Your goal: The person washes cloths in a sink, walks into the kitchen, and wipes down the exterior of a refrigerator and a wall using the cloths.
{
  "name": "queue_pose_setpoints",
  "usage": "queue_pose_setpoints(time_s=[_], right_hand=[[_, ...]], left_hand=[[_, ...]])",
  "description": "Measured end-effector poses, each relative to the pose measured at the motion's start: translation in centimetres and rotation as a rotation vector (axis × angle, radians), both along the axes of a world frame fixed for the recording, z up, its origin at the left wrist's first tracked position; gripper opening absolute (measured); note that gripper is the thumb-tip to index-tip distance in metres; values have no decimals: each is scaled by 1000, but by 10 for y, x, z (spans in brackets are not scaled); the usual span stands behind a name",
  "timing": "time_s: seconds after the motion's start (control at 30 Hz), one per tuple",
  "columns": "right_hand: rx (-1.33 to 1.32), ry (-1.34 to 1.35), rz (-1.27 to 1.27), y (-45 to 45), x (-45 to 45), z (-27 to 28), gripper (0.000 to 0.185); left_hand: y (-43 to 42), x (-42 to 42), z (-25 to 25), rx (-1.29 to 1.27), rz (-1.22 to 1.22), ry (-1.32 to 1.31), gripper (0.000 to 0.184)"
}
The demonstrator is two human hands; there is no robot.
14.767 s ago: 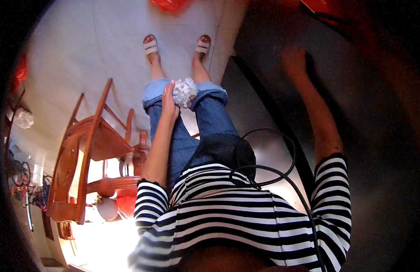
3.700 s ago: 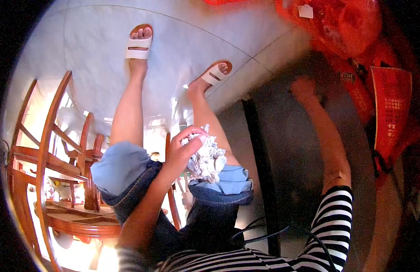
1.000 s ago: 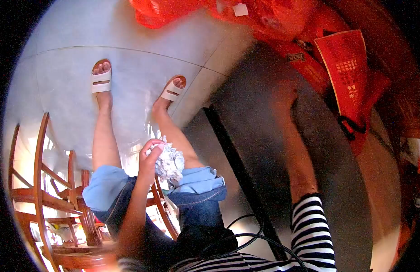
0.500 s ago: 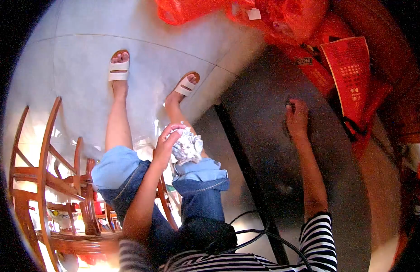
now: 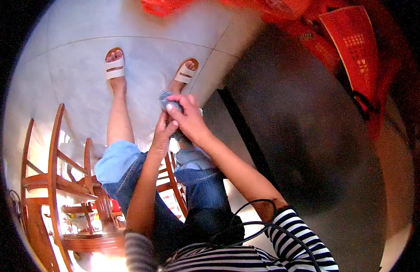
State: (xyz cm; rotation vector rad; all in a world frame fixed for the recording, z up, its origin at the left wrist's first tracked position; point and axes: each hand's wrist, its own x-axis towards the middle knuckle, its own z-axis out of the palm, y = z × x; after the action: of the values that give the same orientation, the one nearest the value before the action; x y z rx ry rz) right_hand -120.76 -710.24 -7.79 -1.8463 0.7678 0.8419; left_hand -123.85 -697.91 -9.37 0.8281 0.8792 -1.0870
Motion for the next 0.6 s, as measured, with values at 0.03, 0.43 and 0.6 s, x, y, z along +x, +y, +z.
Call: queue_pose_setpoints(time_s=[0.03, 0.43, 0.6], right_hand=[[45, 17, -46, -1, 1, 2, 27], [587, 790, -772, -49, -39, 8, 53], [520, 396, -757, -35, -42, -7, 58]], left_hand=[[1, 0, -2, 27, -6, 11, 65], [10, 3, 5, -158, -4, 80, 58], [18, -1, 1, -173, 57, 70, 61]])
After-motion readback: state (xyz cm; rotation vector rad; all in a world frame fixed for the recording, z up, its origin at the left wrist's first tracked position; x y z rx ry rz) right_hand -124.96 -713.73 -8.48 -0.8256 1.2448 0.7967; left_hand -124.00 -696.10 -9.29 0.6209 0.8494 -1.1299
